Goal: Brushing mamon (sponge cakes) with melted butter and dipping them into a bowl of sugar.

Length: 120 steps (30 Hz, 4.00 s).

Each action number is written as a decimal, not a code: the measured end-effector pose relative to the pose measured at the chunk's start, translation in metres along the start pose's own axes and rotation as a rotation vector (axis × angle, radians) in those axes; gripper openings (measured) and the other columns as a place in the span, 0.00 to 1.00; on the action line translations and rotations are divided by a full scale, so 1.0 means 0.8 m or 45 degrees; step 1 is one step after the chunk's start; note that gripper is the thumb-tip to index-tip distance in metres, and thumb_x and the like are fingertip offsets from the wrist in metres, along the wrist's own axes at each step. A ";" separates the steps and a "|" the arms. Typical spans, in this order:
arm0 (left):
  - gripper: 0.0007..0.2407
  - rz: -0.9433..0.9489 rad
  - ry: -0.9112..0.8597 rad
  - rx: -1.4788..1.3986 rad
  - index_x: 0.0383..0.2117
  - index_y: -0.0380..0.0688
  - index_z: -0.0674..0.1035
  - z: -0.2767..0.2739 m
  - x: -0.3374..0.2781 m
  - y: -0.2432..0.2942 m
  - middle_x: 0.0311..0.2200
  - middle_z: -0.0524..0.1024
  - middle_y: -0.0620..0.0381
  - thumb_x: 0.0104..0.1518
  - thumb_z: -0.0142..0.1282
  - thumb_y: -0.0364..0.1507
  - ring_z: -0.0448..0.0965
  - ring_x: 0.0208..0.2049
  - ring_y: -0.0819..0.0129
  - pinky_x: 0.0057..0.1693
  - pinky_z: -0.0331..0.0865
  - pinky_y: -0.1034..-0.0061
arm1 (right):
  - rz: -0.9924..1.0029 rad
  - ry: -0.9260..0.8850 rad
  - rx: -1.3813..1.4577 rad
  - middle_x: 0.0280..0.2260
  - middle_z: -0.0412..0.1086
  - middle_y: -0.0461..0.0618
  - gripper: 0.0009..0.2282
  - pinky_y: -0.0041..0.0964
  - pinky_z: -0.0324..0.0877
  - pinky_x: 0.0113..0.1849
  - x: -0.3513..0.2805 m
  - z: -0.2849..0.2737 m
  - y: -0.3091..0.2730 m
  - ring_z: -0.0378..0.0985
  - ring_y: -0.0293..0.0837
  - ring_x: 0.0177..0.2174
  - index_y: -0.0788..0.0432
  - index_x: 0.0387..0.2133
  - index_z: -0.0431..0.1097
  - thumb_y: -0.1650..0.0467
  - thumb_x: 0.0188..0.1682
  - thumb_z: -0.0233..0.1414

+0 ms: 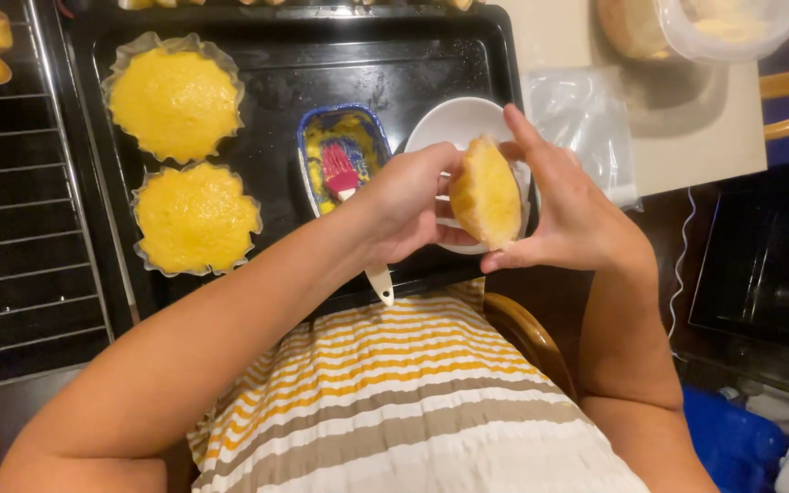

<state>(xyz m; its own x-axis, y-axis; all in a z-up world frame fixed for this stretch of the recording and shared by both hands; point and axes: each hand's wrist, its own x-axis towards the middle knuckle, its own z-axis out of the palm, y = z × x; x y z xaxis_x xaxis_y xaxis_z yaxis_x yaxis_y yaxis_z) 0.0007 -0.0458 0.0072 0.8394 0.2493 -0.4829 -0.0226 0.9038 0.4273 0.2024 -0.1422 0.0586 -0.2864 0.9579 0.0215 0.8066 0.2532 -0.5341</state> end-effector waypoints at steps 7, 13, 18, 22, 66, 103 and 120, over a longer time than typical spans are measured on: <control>0.16 0.138 -0.001 -0.025 0.47 0.36 0.75 -0.002 -0.017 0.001 0.45 0.75 0.48 0.62 0.43 0.35 0.80 0.43 0.54 0.48 0.78 0.54 | 0.089 0.075 0.500 0.59 0.64 0.66 0.50 0.48 0.57 0.62 -0.005 -0.009 0.013 0.67 0.54 0.60 0.65 0.70 0.46 0.63 0.33 0.67; 0.17 0.206 -0.042 -0.014 0.48 0.37 0.76 -0.008 -0.034 -0.002 0.45 0.77 0.47 0.64 0.42 0.37 0.80 0.44 0.57 0.47 0.78 0.58 | 0.361 0.197 0.342 0.50 0.71 0.58 0.24 0.45 0.58 0.65 0.003 0.008 0.012 0.76 0.47 0.52 0.64 0.64 0.61 0.75 0.53 0.54; 0.16 0.226 -0.012 -0.039 0.50 0.38 0.75 -0.011 -0.038 -0.007 0.44 0.77 0.49 0.64 0.43 0.37 0.79 0.45 0.61 0.48 0.79 0.58 | 0.169 0.173 0.551 0.66 0.62 0.59 0.28 0.43 0.60 0.65 -0.001 -0.001 -0.004 0.65 0.49 0.66 0.66 0.67 0.55 0.73 0.54 0.55; 0.17 0.282 -0.060 -0.046 0.54 0.39 0.73 -0.012 -0.041 -0.017 0.47 0.76 0.52 0.64 0.42 0.34 0.77 0.47 0.63 0.49 0.77 0.62 | -0.084 0.070 0.316 0.65 0.58 0.63 0.49 0.47 0.54 0.65 0.012 -0.002 -0.047 0.59 0.55 0.66 0.66 0.69 0.48 0.63 0.33 0.68; 0.60 0.305 1.389 2.857 0.71 0.32 0.53 -0.162 -0.138 0.116 0.40 0.70 0.36 0.32 0.71 0.59 0.68 0.41 0.46 0.48 0.60 0.57 | -0.182 0.068 -0.341 0.57 0.66 0.68 0.51 0.53 0.68 0.55 0.164 -0.028 0.047 0.70 0.61 0.57 0.65 0.72 0.47 0.60 0.40 0.74; 0.54 1.434 0.439 2.033 0.68 0.37 0.42 0.010 -0.238 0.042 0.67 0.58 0.37 0.45 0.75 0.47 0.61 0.67 0.47 0.70 0.51 0.50 | 0.119 0.168 0.846 0.58 0.64 0.54 0.30 0.48 0.70 0.54 0.006 -0.019 -0.010 0.69 0.52 0.57 0.54 0.59 0.62 0.67 0.43 0.67; 0.46 1.230 0.467 1.916 0.71 0.41 0.51 -0.030 -0.220 0.002 0.65 0.60 0.39 0.48 0.72 0.39 0.65 0.63 0.42 0.65 0.62 0.55 | 0.074 -0.049 -0.331 0.54 0.67 0.59 0.24 0.50 0.66 0.54 0.044 0.049 -0.026 0.68 0.62 0.51 0.53 0.52 0.71 0.70 0.39 0.65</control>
<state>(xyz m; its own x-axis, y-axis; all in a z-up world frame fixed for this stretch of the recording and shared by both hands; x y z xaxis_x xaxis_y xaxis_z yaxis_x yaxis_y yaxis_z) -0.1598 -0.0801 0.0743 0.6775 0.6772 0.2870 0.2541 -0.5817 0.7727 0.1555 -0.1189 0.0373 -0.2513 0.9672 -0.0380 0.9266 0.2291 -0.2981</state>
